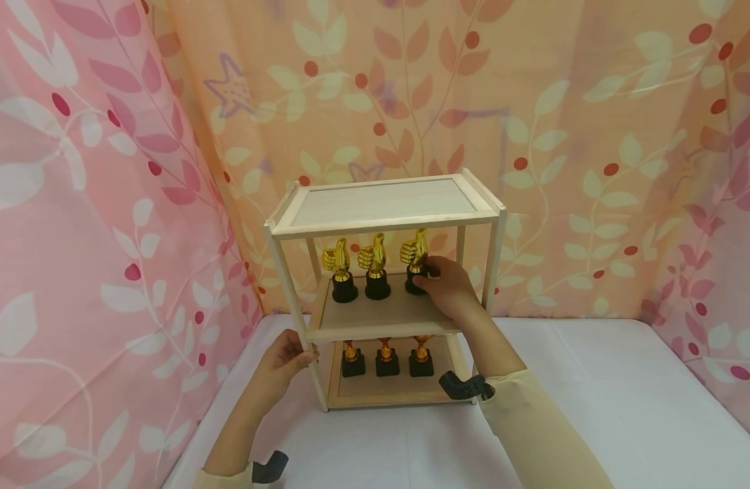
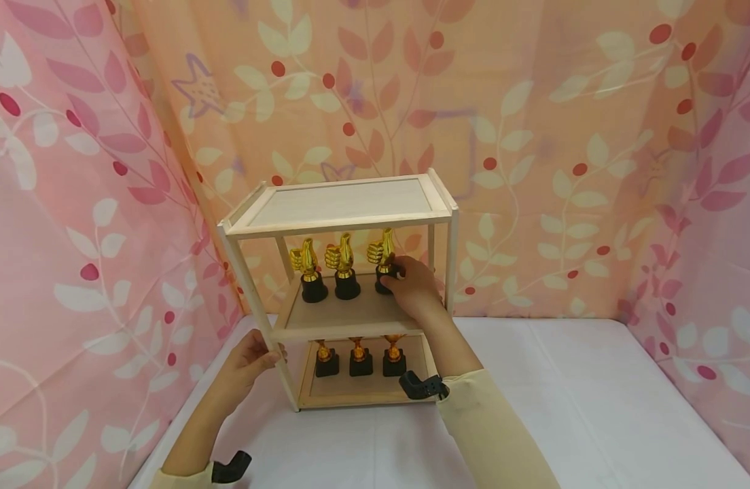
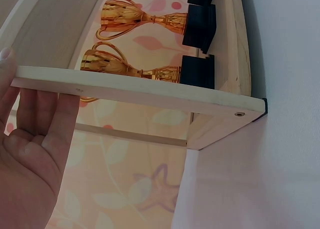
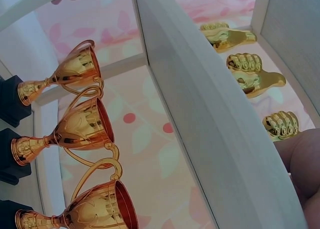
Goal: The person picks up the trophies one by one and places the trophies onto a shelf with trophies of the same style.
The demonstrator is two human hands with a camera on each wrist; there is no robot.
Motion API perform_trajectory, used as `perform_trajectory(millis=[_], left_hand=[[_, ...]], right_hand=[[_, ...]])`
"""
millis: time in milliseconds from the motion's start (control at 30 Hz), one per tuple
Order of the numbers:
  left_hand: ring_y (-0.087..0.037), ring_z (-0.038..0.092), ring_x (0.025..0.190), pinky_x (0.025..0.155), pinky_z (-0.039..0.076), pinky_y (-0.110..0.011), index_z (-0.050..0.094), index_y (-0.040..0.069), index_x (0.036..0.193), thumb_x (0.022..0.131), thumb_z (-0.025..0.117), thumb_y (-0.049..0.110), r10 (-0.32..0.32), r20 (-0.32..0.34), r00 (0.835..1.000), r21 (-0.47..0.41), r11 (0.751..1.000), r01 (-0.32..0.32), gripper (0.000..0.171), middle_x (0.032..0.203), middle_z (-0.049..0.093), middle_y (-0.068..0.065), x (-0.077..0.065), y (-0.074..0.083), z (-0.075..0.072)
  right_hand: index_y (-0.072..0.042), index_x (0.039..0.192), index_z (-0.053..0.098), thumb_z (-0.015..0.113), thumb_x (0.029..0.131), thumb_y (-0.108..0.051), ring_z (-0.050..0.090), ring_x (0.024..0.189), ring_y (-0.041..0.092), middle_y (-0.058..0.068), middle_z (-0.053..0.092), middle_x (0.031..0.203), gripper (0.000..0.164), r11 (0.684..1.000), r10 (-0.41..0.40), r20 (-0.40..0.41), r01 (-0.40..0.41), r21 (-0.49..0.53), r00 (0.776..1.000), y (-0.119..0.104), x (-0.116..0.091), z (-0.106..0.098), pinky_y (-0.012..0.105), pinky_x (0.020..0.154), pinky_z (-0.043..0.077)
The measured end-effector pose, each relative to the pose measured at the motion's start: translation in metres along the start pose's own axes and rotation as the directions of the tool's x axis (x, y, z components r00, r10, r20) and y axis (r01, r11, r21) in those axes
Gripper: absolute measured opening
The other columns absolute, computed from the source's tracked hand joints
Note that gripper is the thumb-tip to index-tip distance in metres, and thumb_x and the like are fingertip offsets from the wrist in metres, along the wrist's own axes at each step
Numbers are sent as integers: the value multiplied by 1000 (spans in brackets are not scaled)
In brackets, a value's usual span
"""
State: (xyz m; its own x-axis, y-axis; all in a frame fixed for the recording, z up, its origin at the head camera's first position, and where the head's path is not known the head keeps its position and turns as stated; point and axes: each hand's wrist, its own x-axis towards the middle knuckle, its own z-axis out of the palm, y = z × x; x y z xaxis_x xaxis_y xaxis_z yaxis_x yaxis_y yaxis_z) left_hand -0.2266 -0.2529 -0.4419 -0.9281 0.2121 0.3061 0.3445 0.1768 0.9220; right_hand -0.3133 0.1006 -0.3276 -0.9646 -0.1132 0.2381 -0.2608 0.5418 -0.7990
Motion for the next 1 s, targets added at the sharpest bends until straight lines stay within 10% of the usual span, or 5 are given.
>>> perform_trajectory(millis=[1000], left_hand=[[-18, 66, 100, 93, 57, -27, 48, -5, 118, 100, 65, 10, 8, 3, 1000, -26, 1000, -8, 29, 110, 60, -23, -1, 1, 0]], right_hand=[[-6, 144, 54, 72, 97, -26, 52, 133, 38, 16, 58, 143, 54, 1000, 3, -7, -3, 30, 1000, -2, -5, -1, 53, 112, 42]])
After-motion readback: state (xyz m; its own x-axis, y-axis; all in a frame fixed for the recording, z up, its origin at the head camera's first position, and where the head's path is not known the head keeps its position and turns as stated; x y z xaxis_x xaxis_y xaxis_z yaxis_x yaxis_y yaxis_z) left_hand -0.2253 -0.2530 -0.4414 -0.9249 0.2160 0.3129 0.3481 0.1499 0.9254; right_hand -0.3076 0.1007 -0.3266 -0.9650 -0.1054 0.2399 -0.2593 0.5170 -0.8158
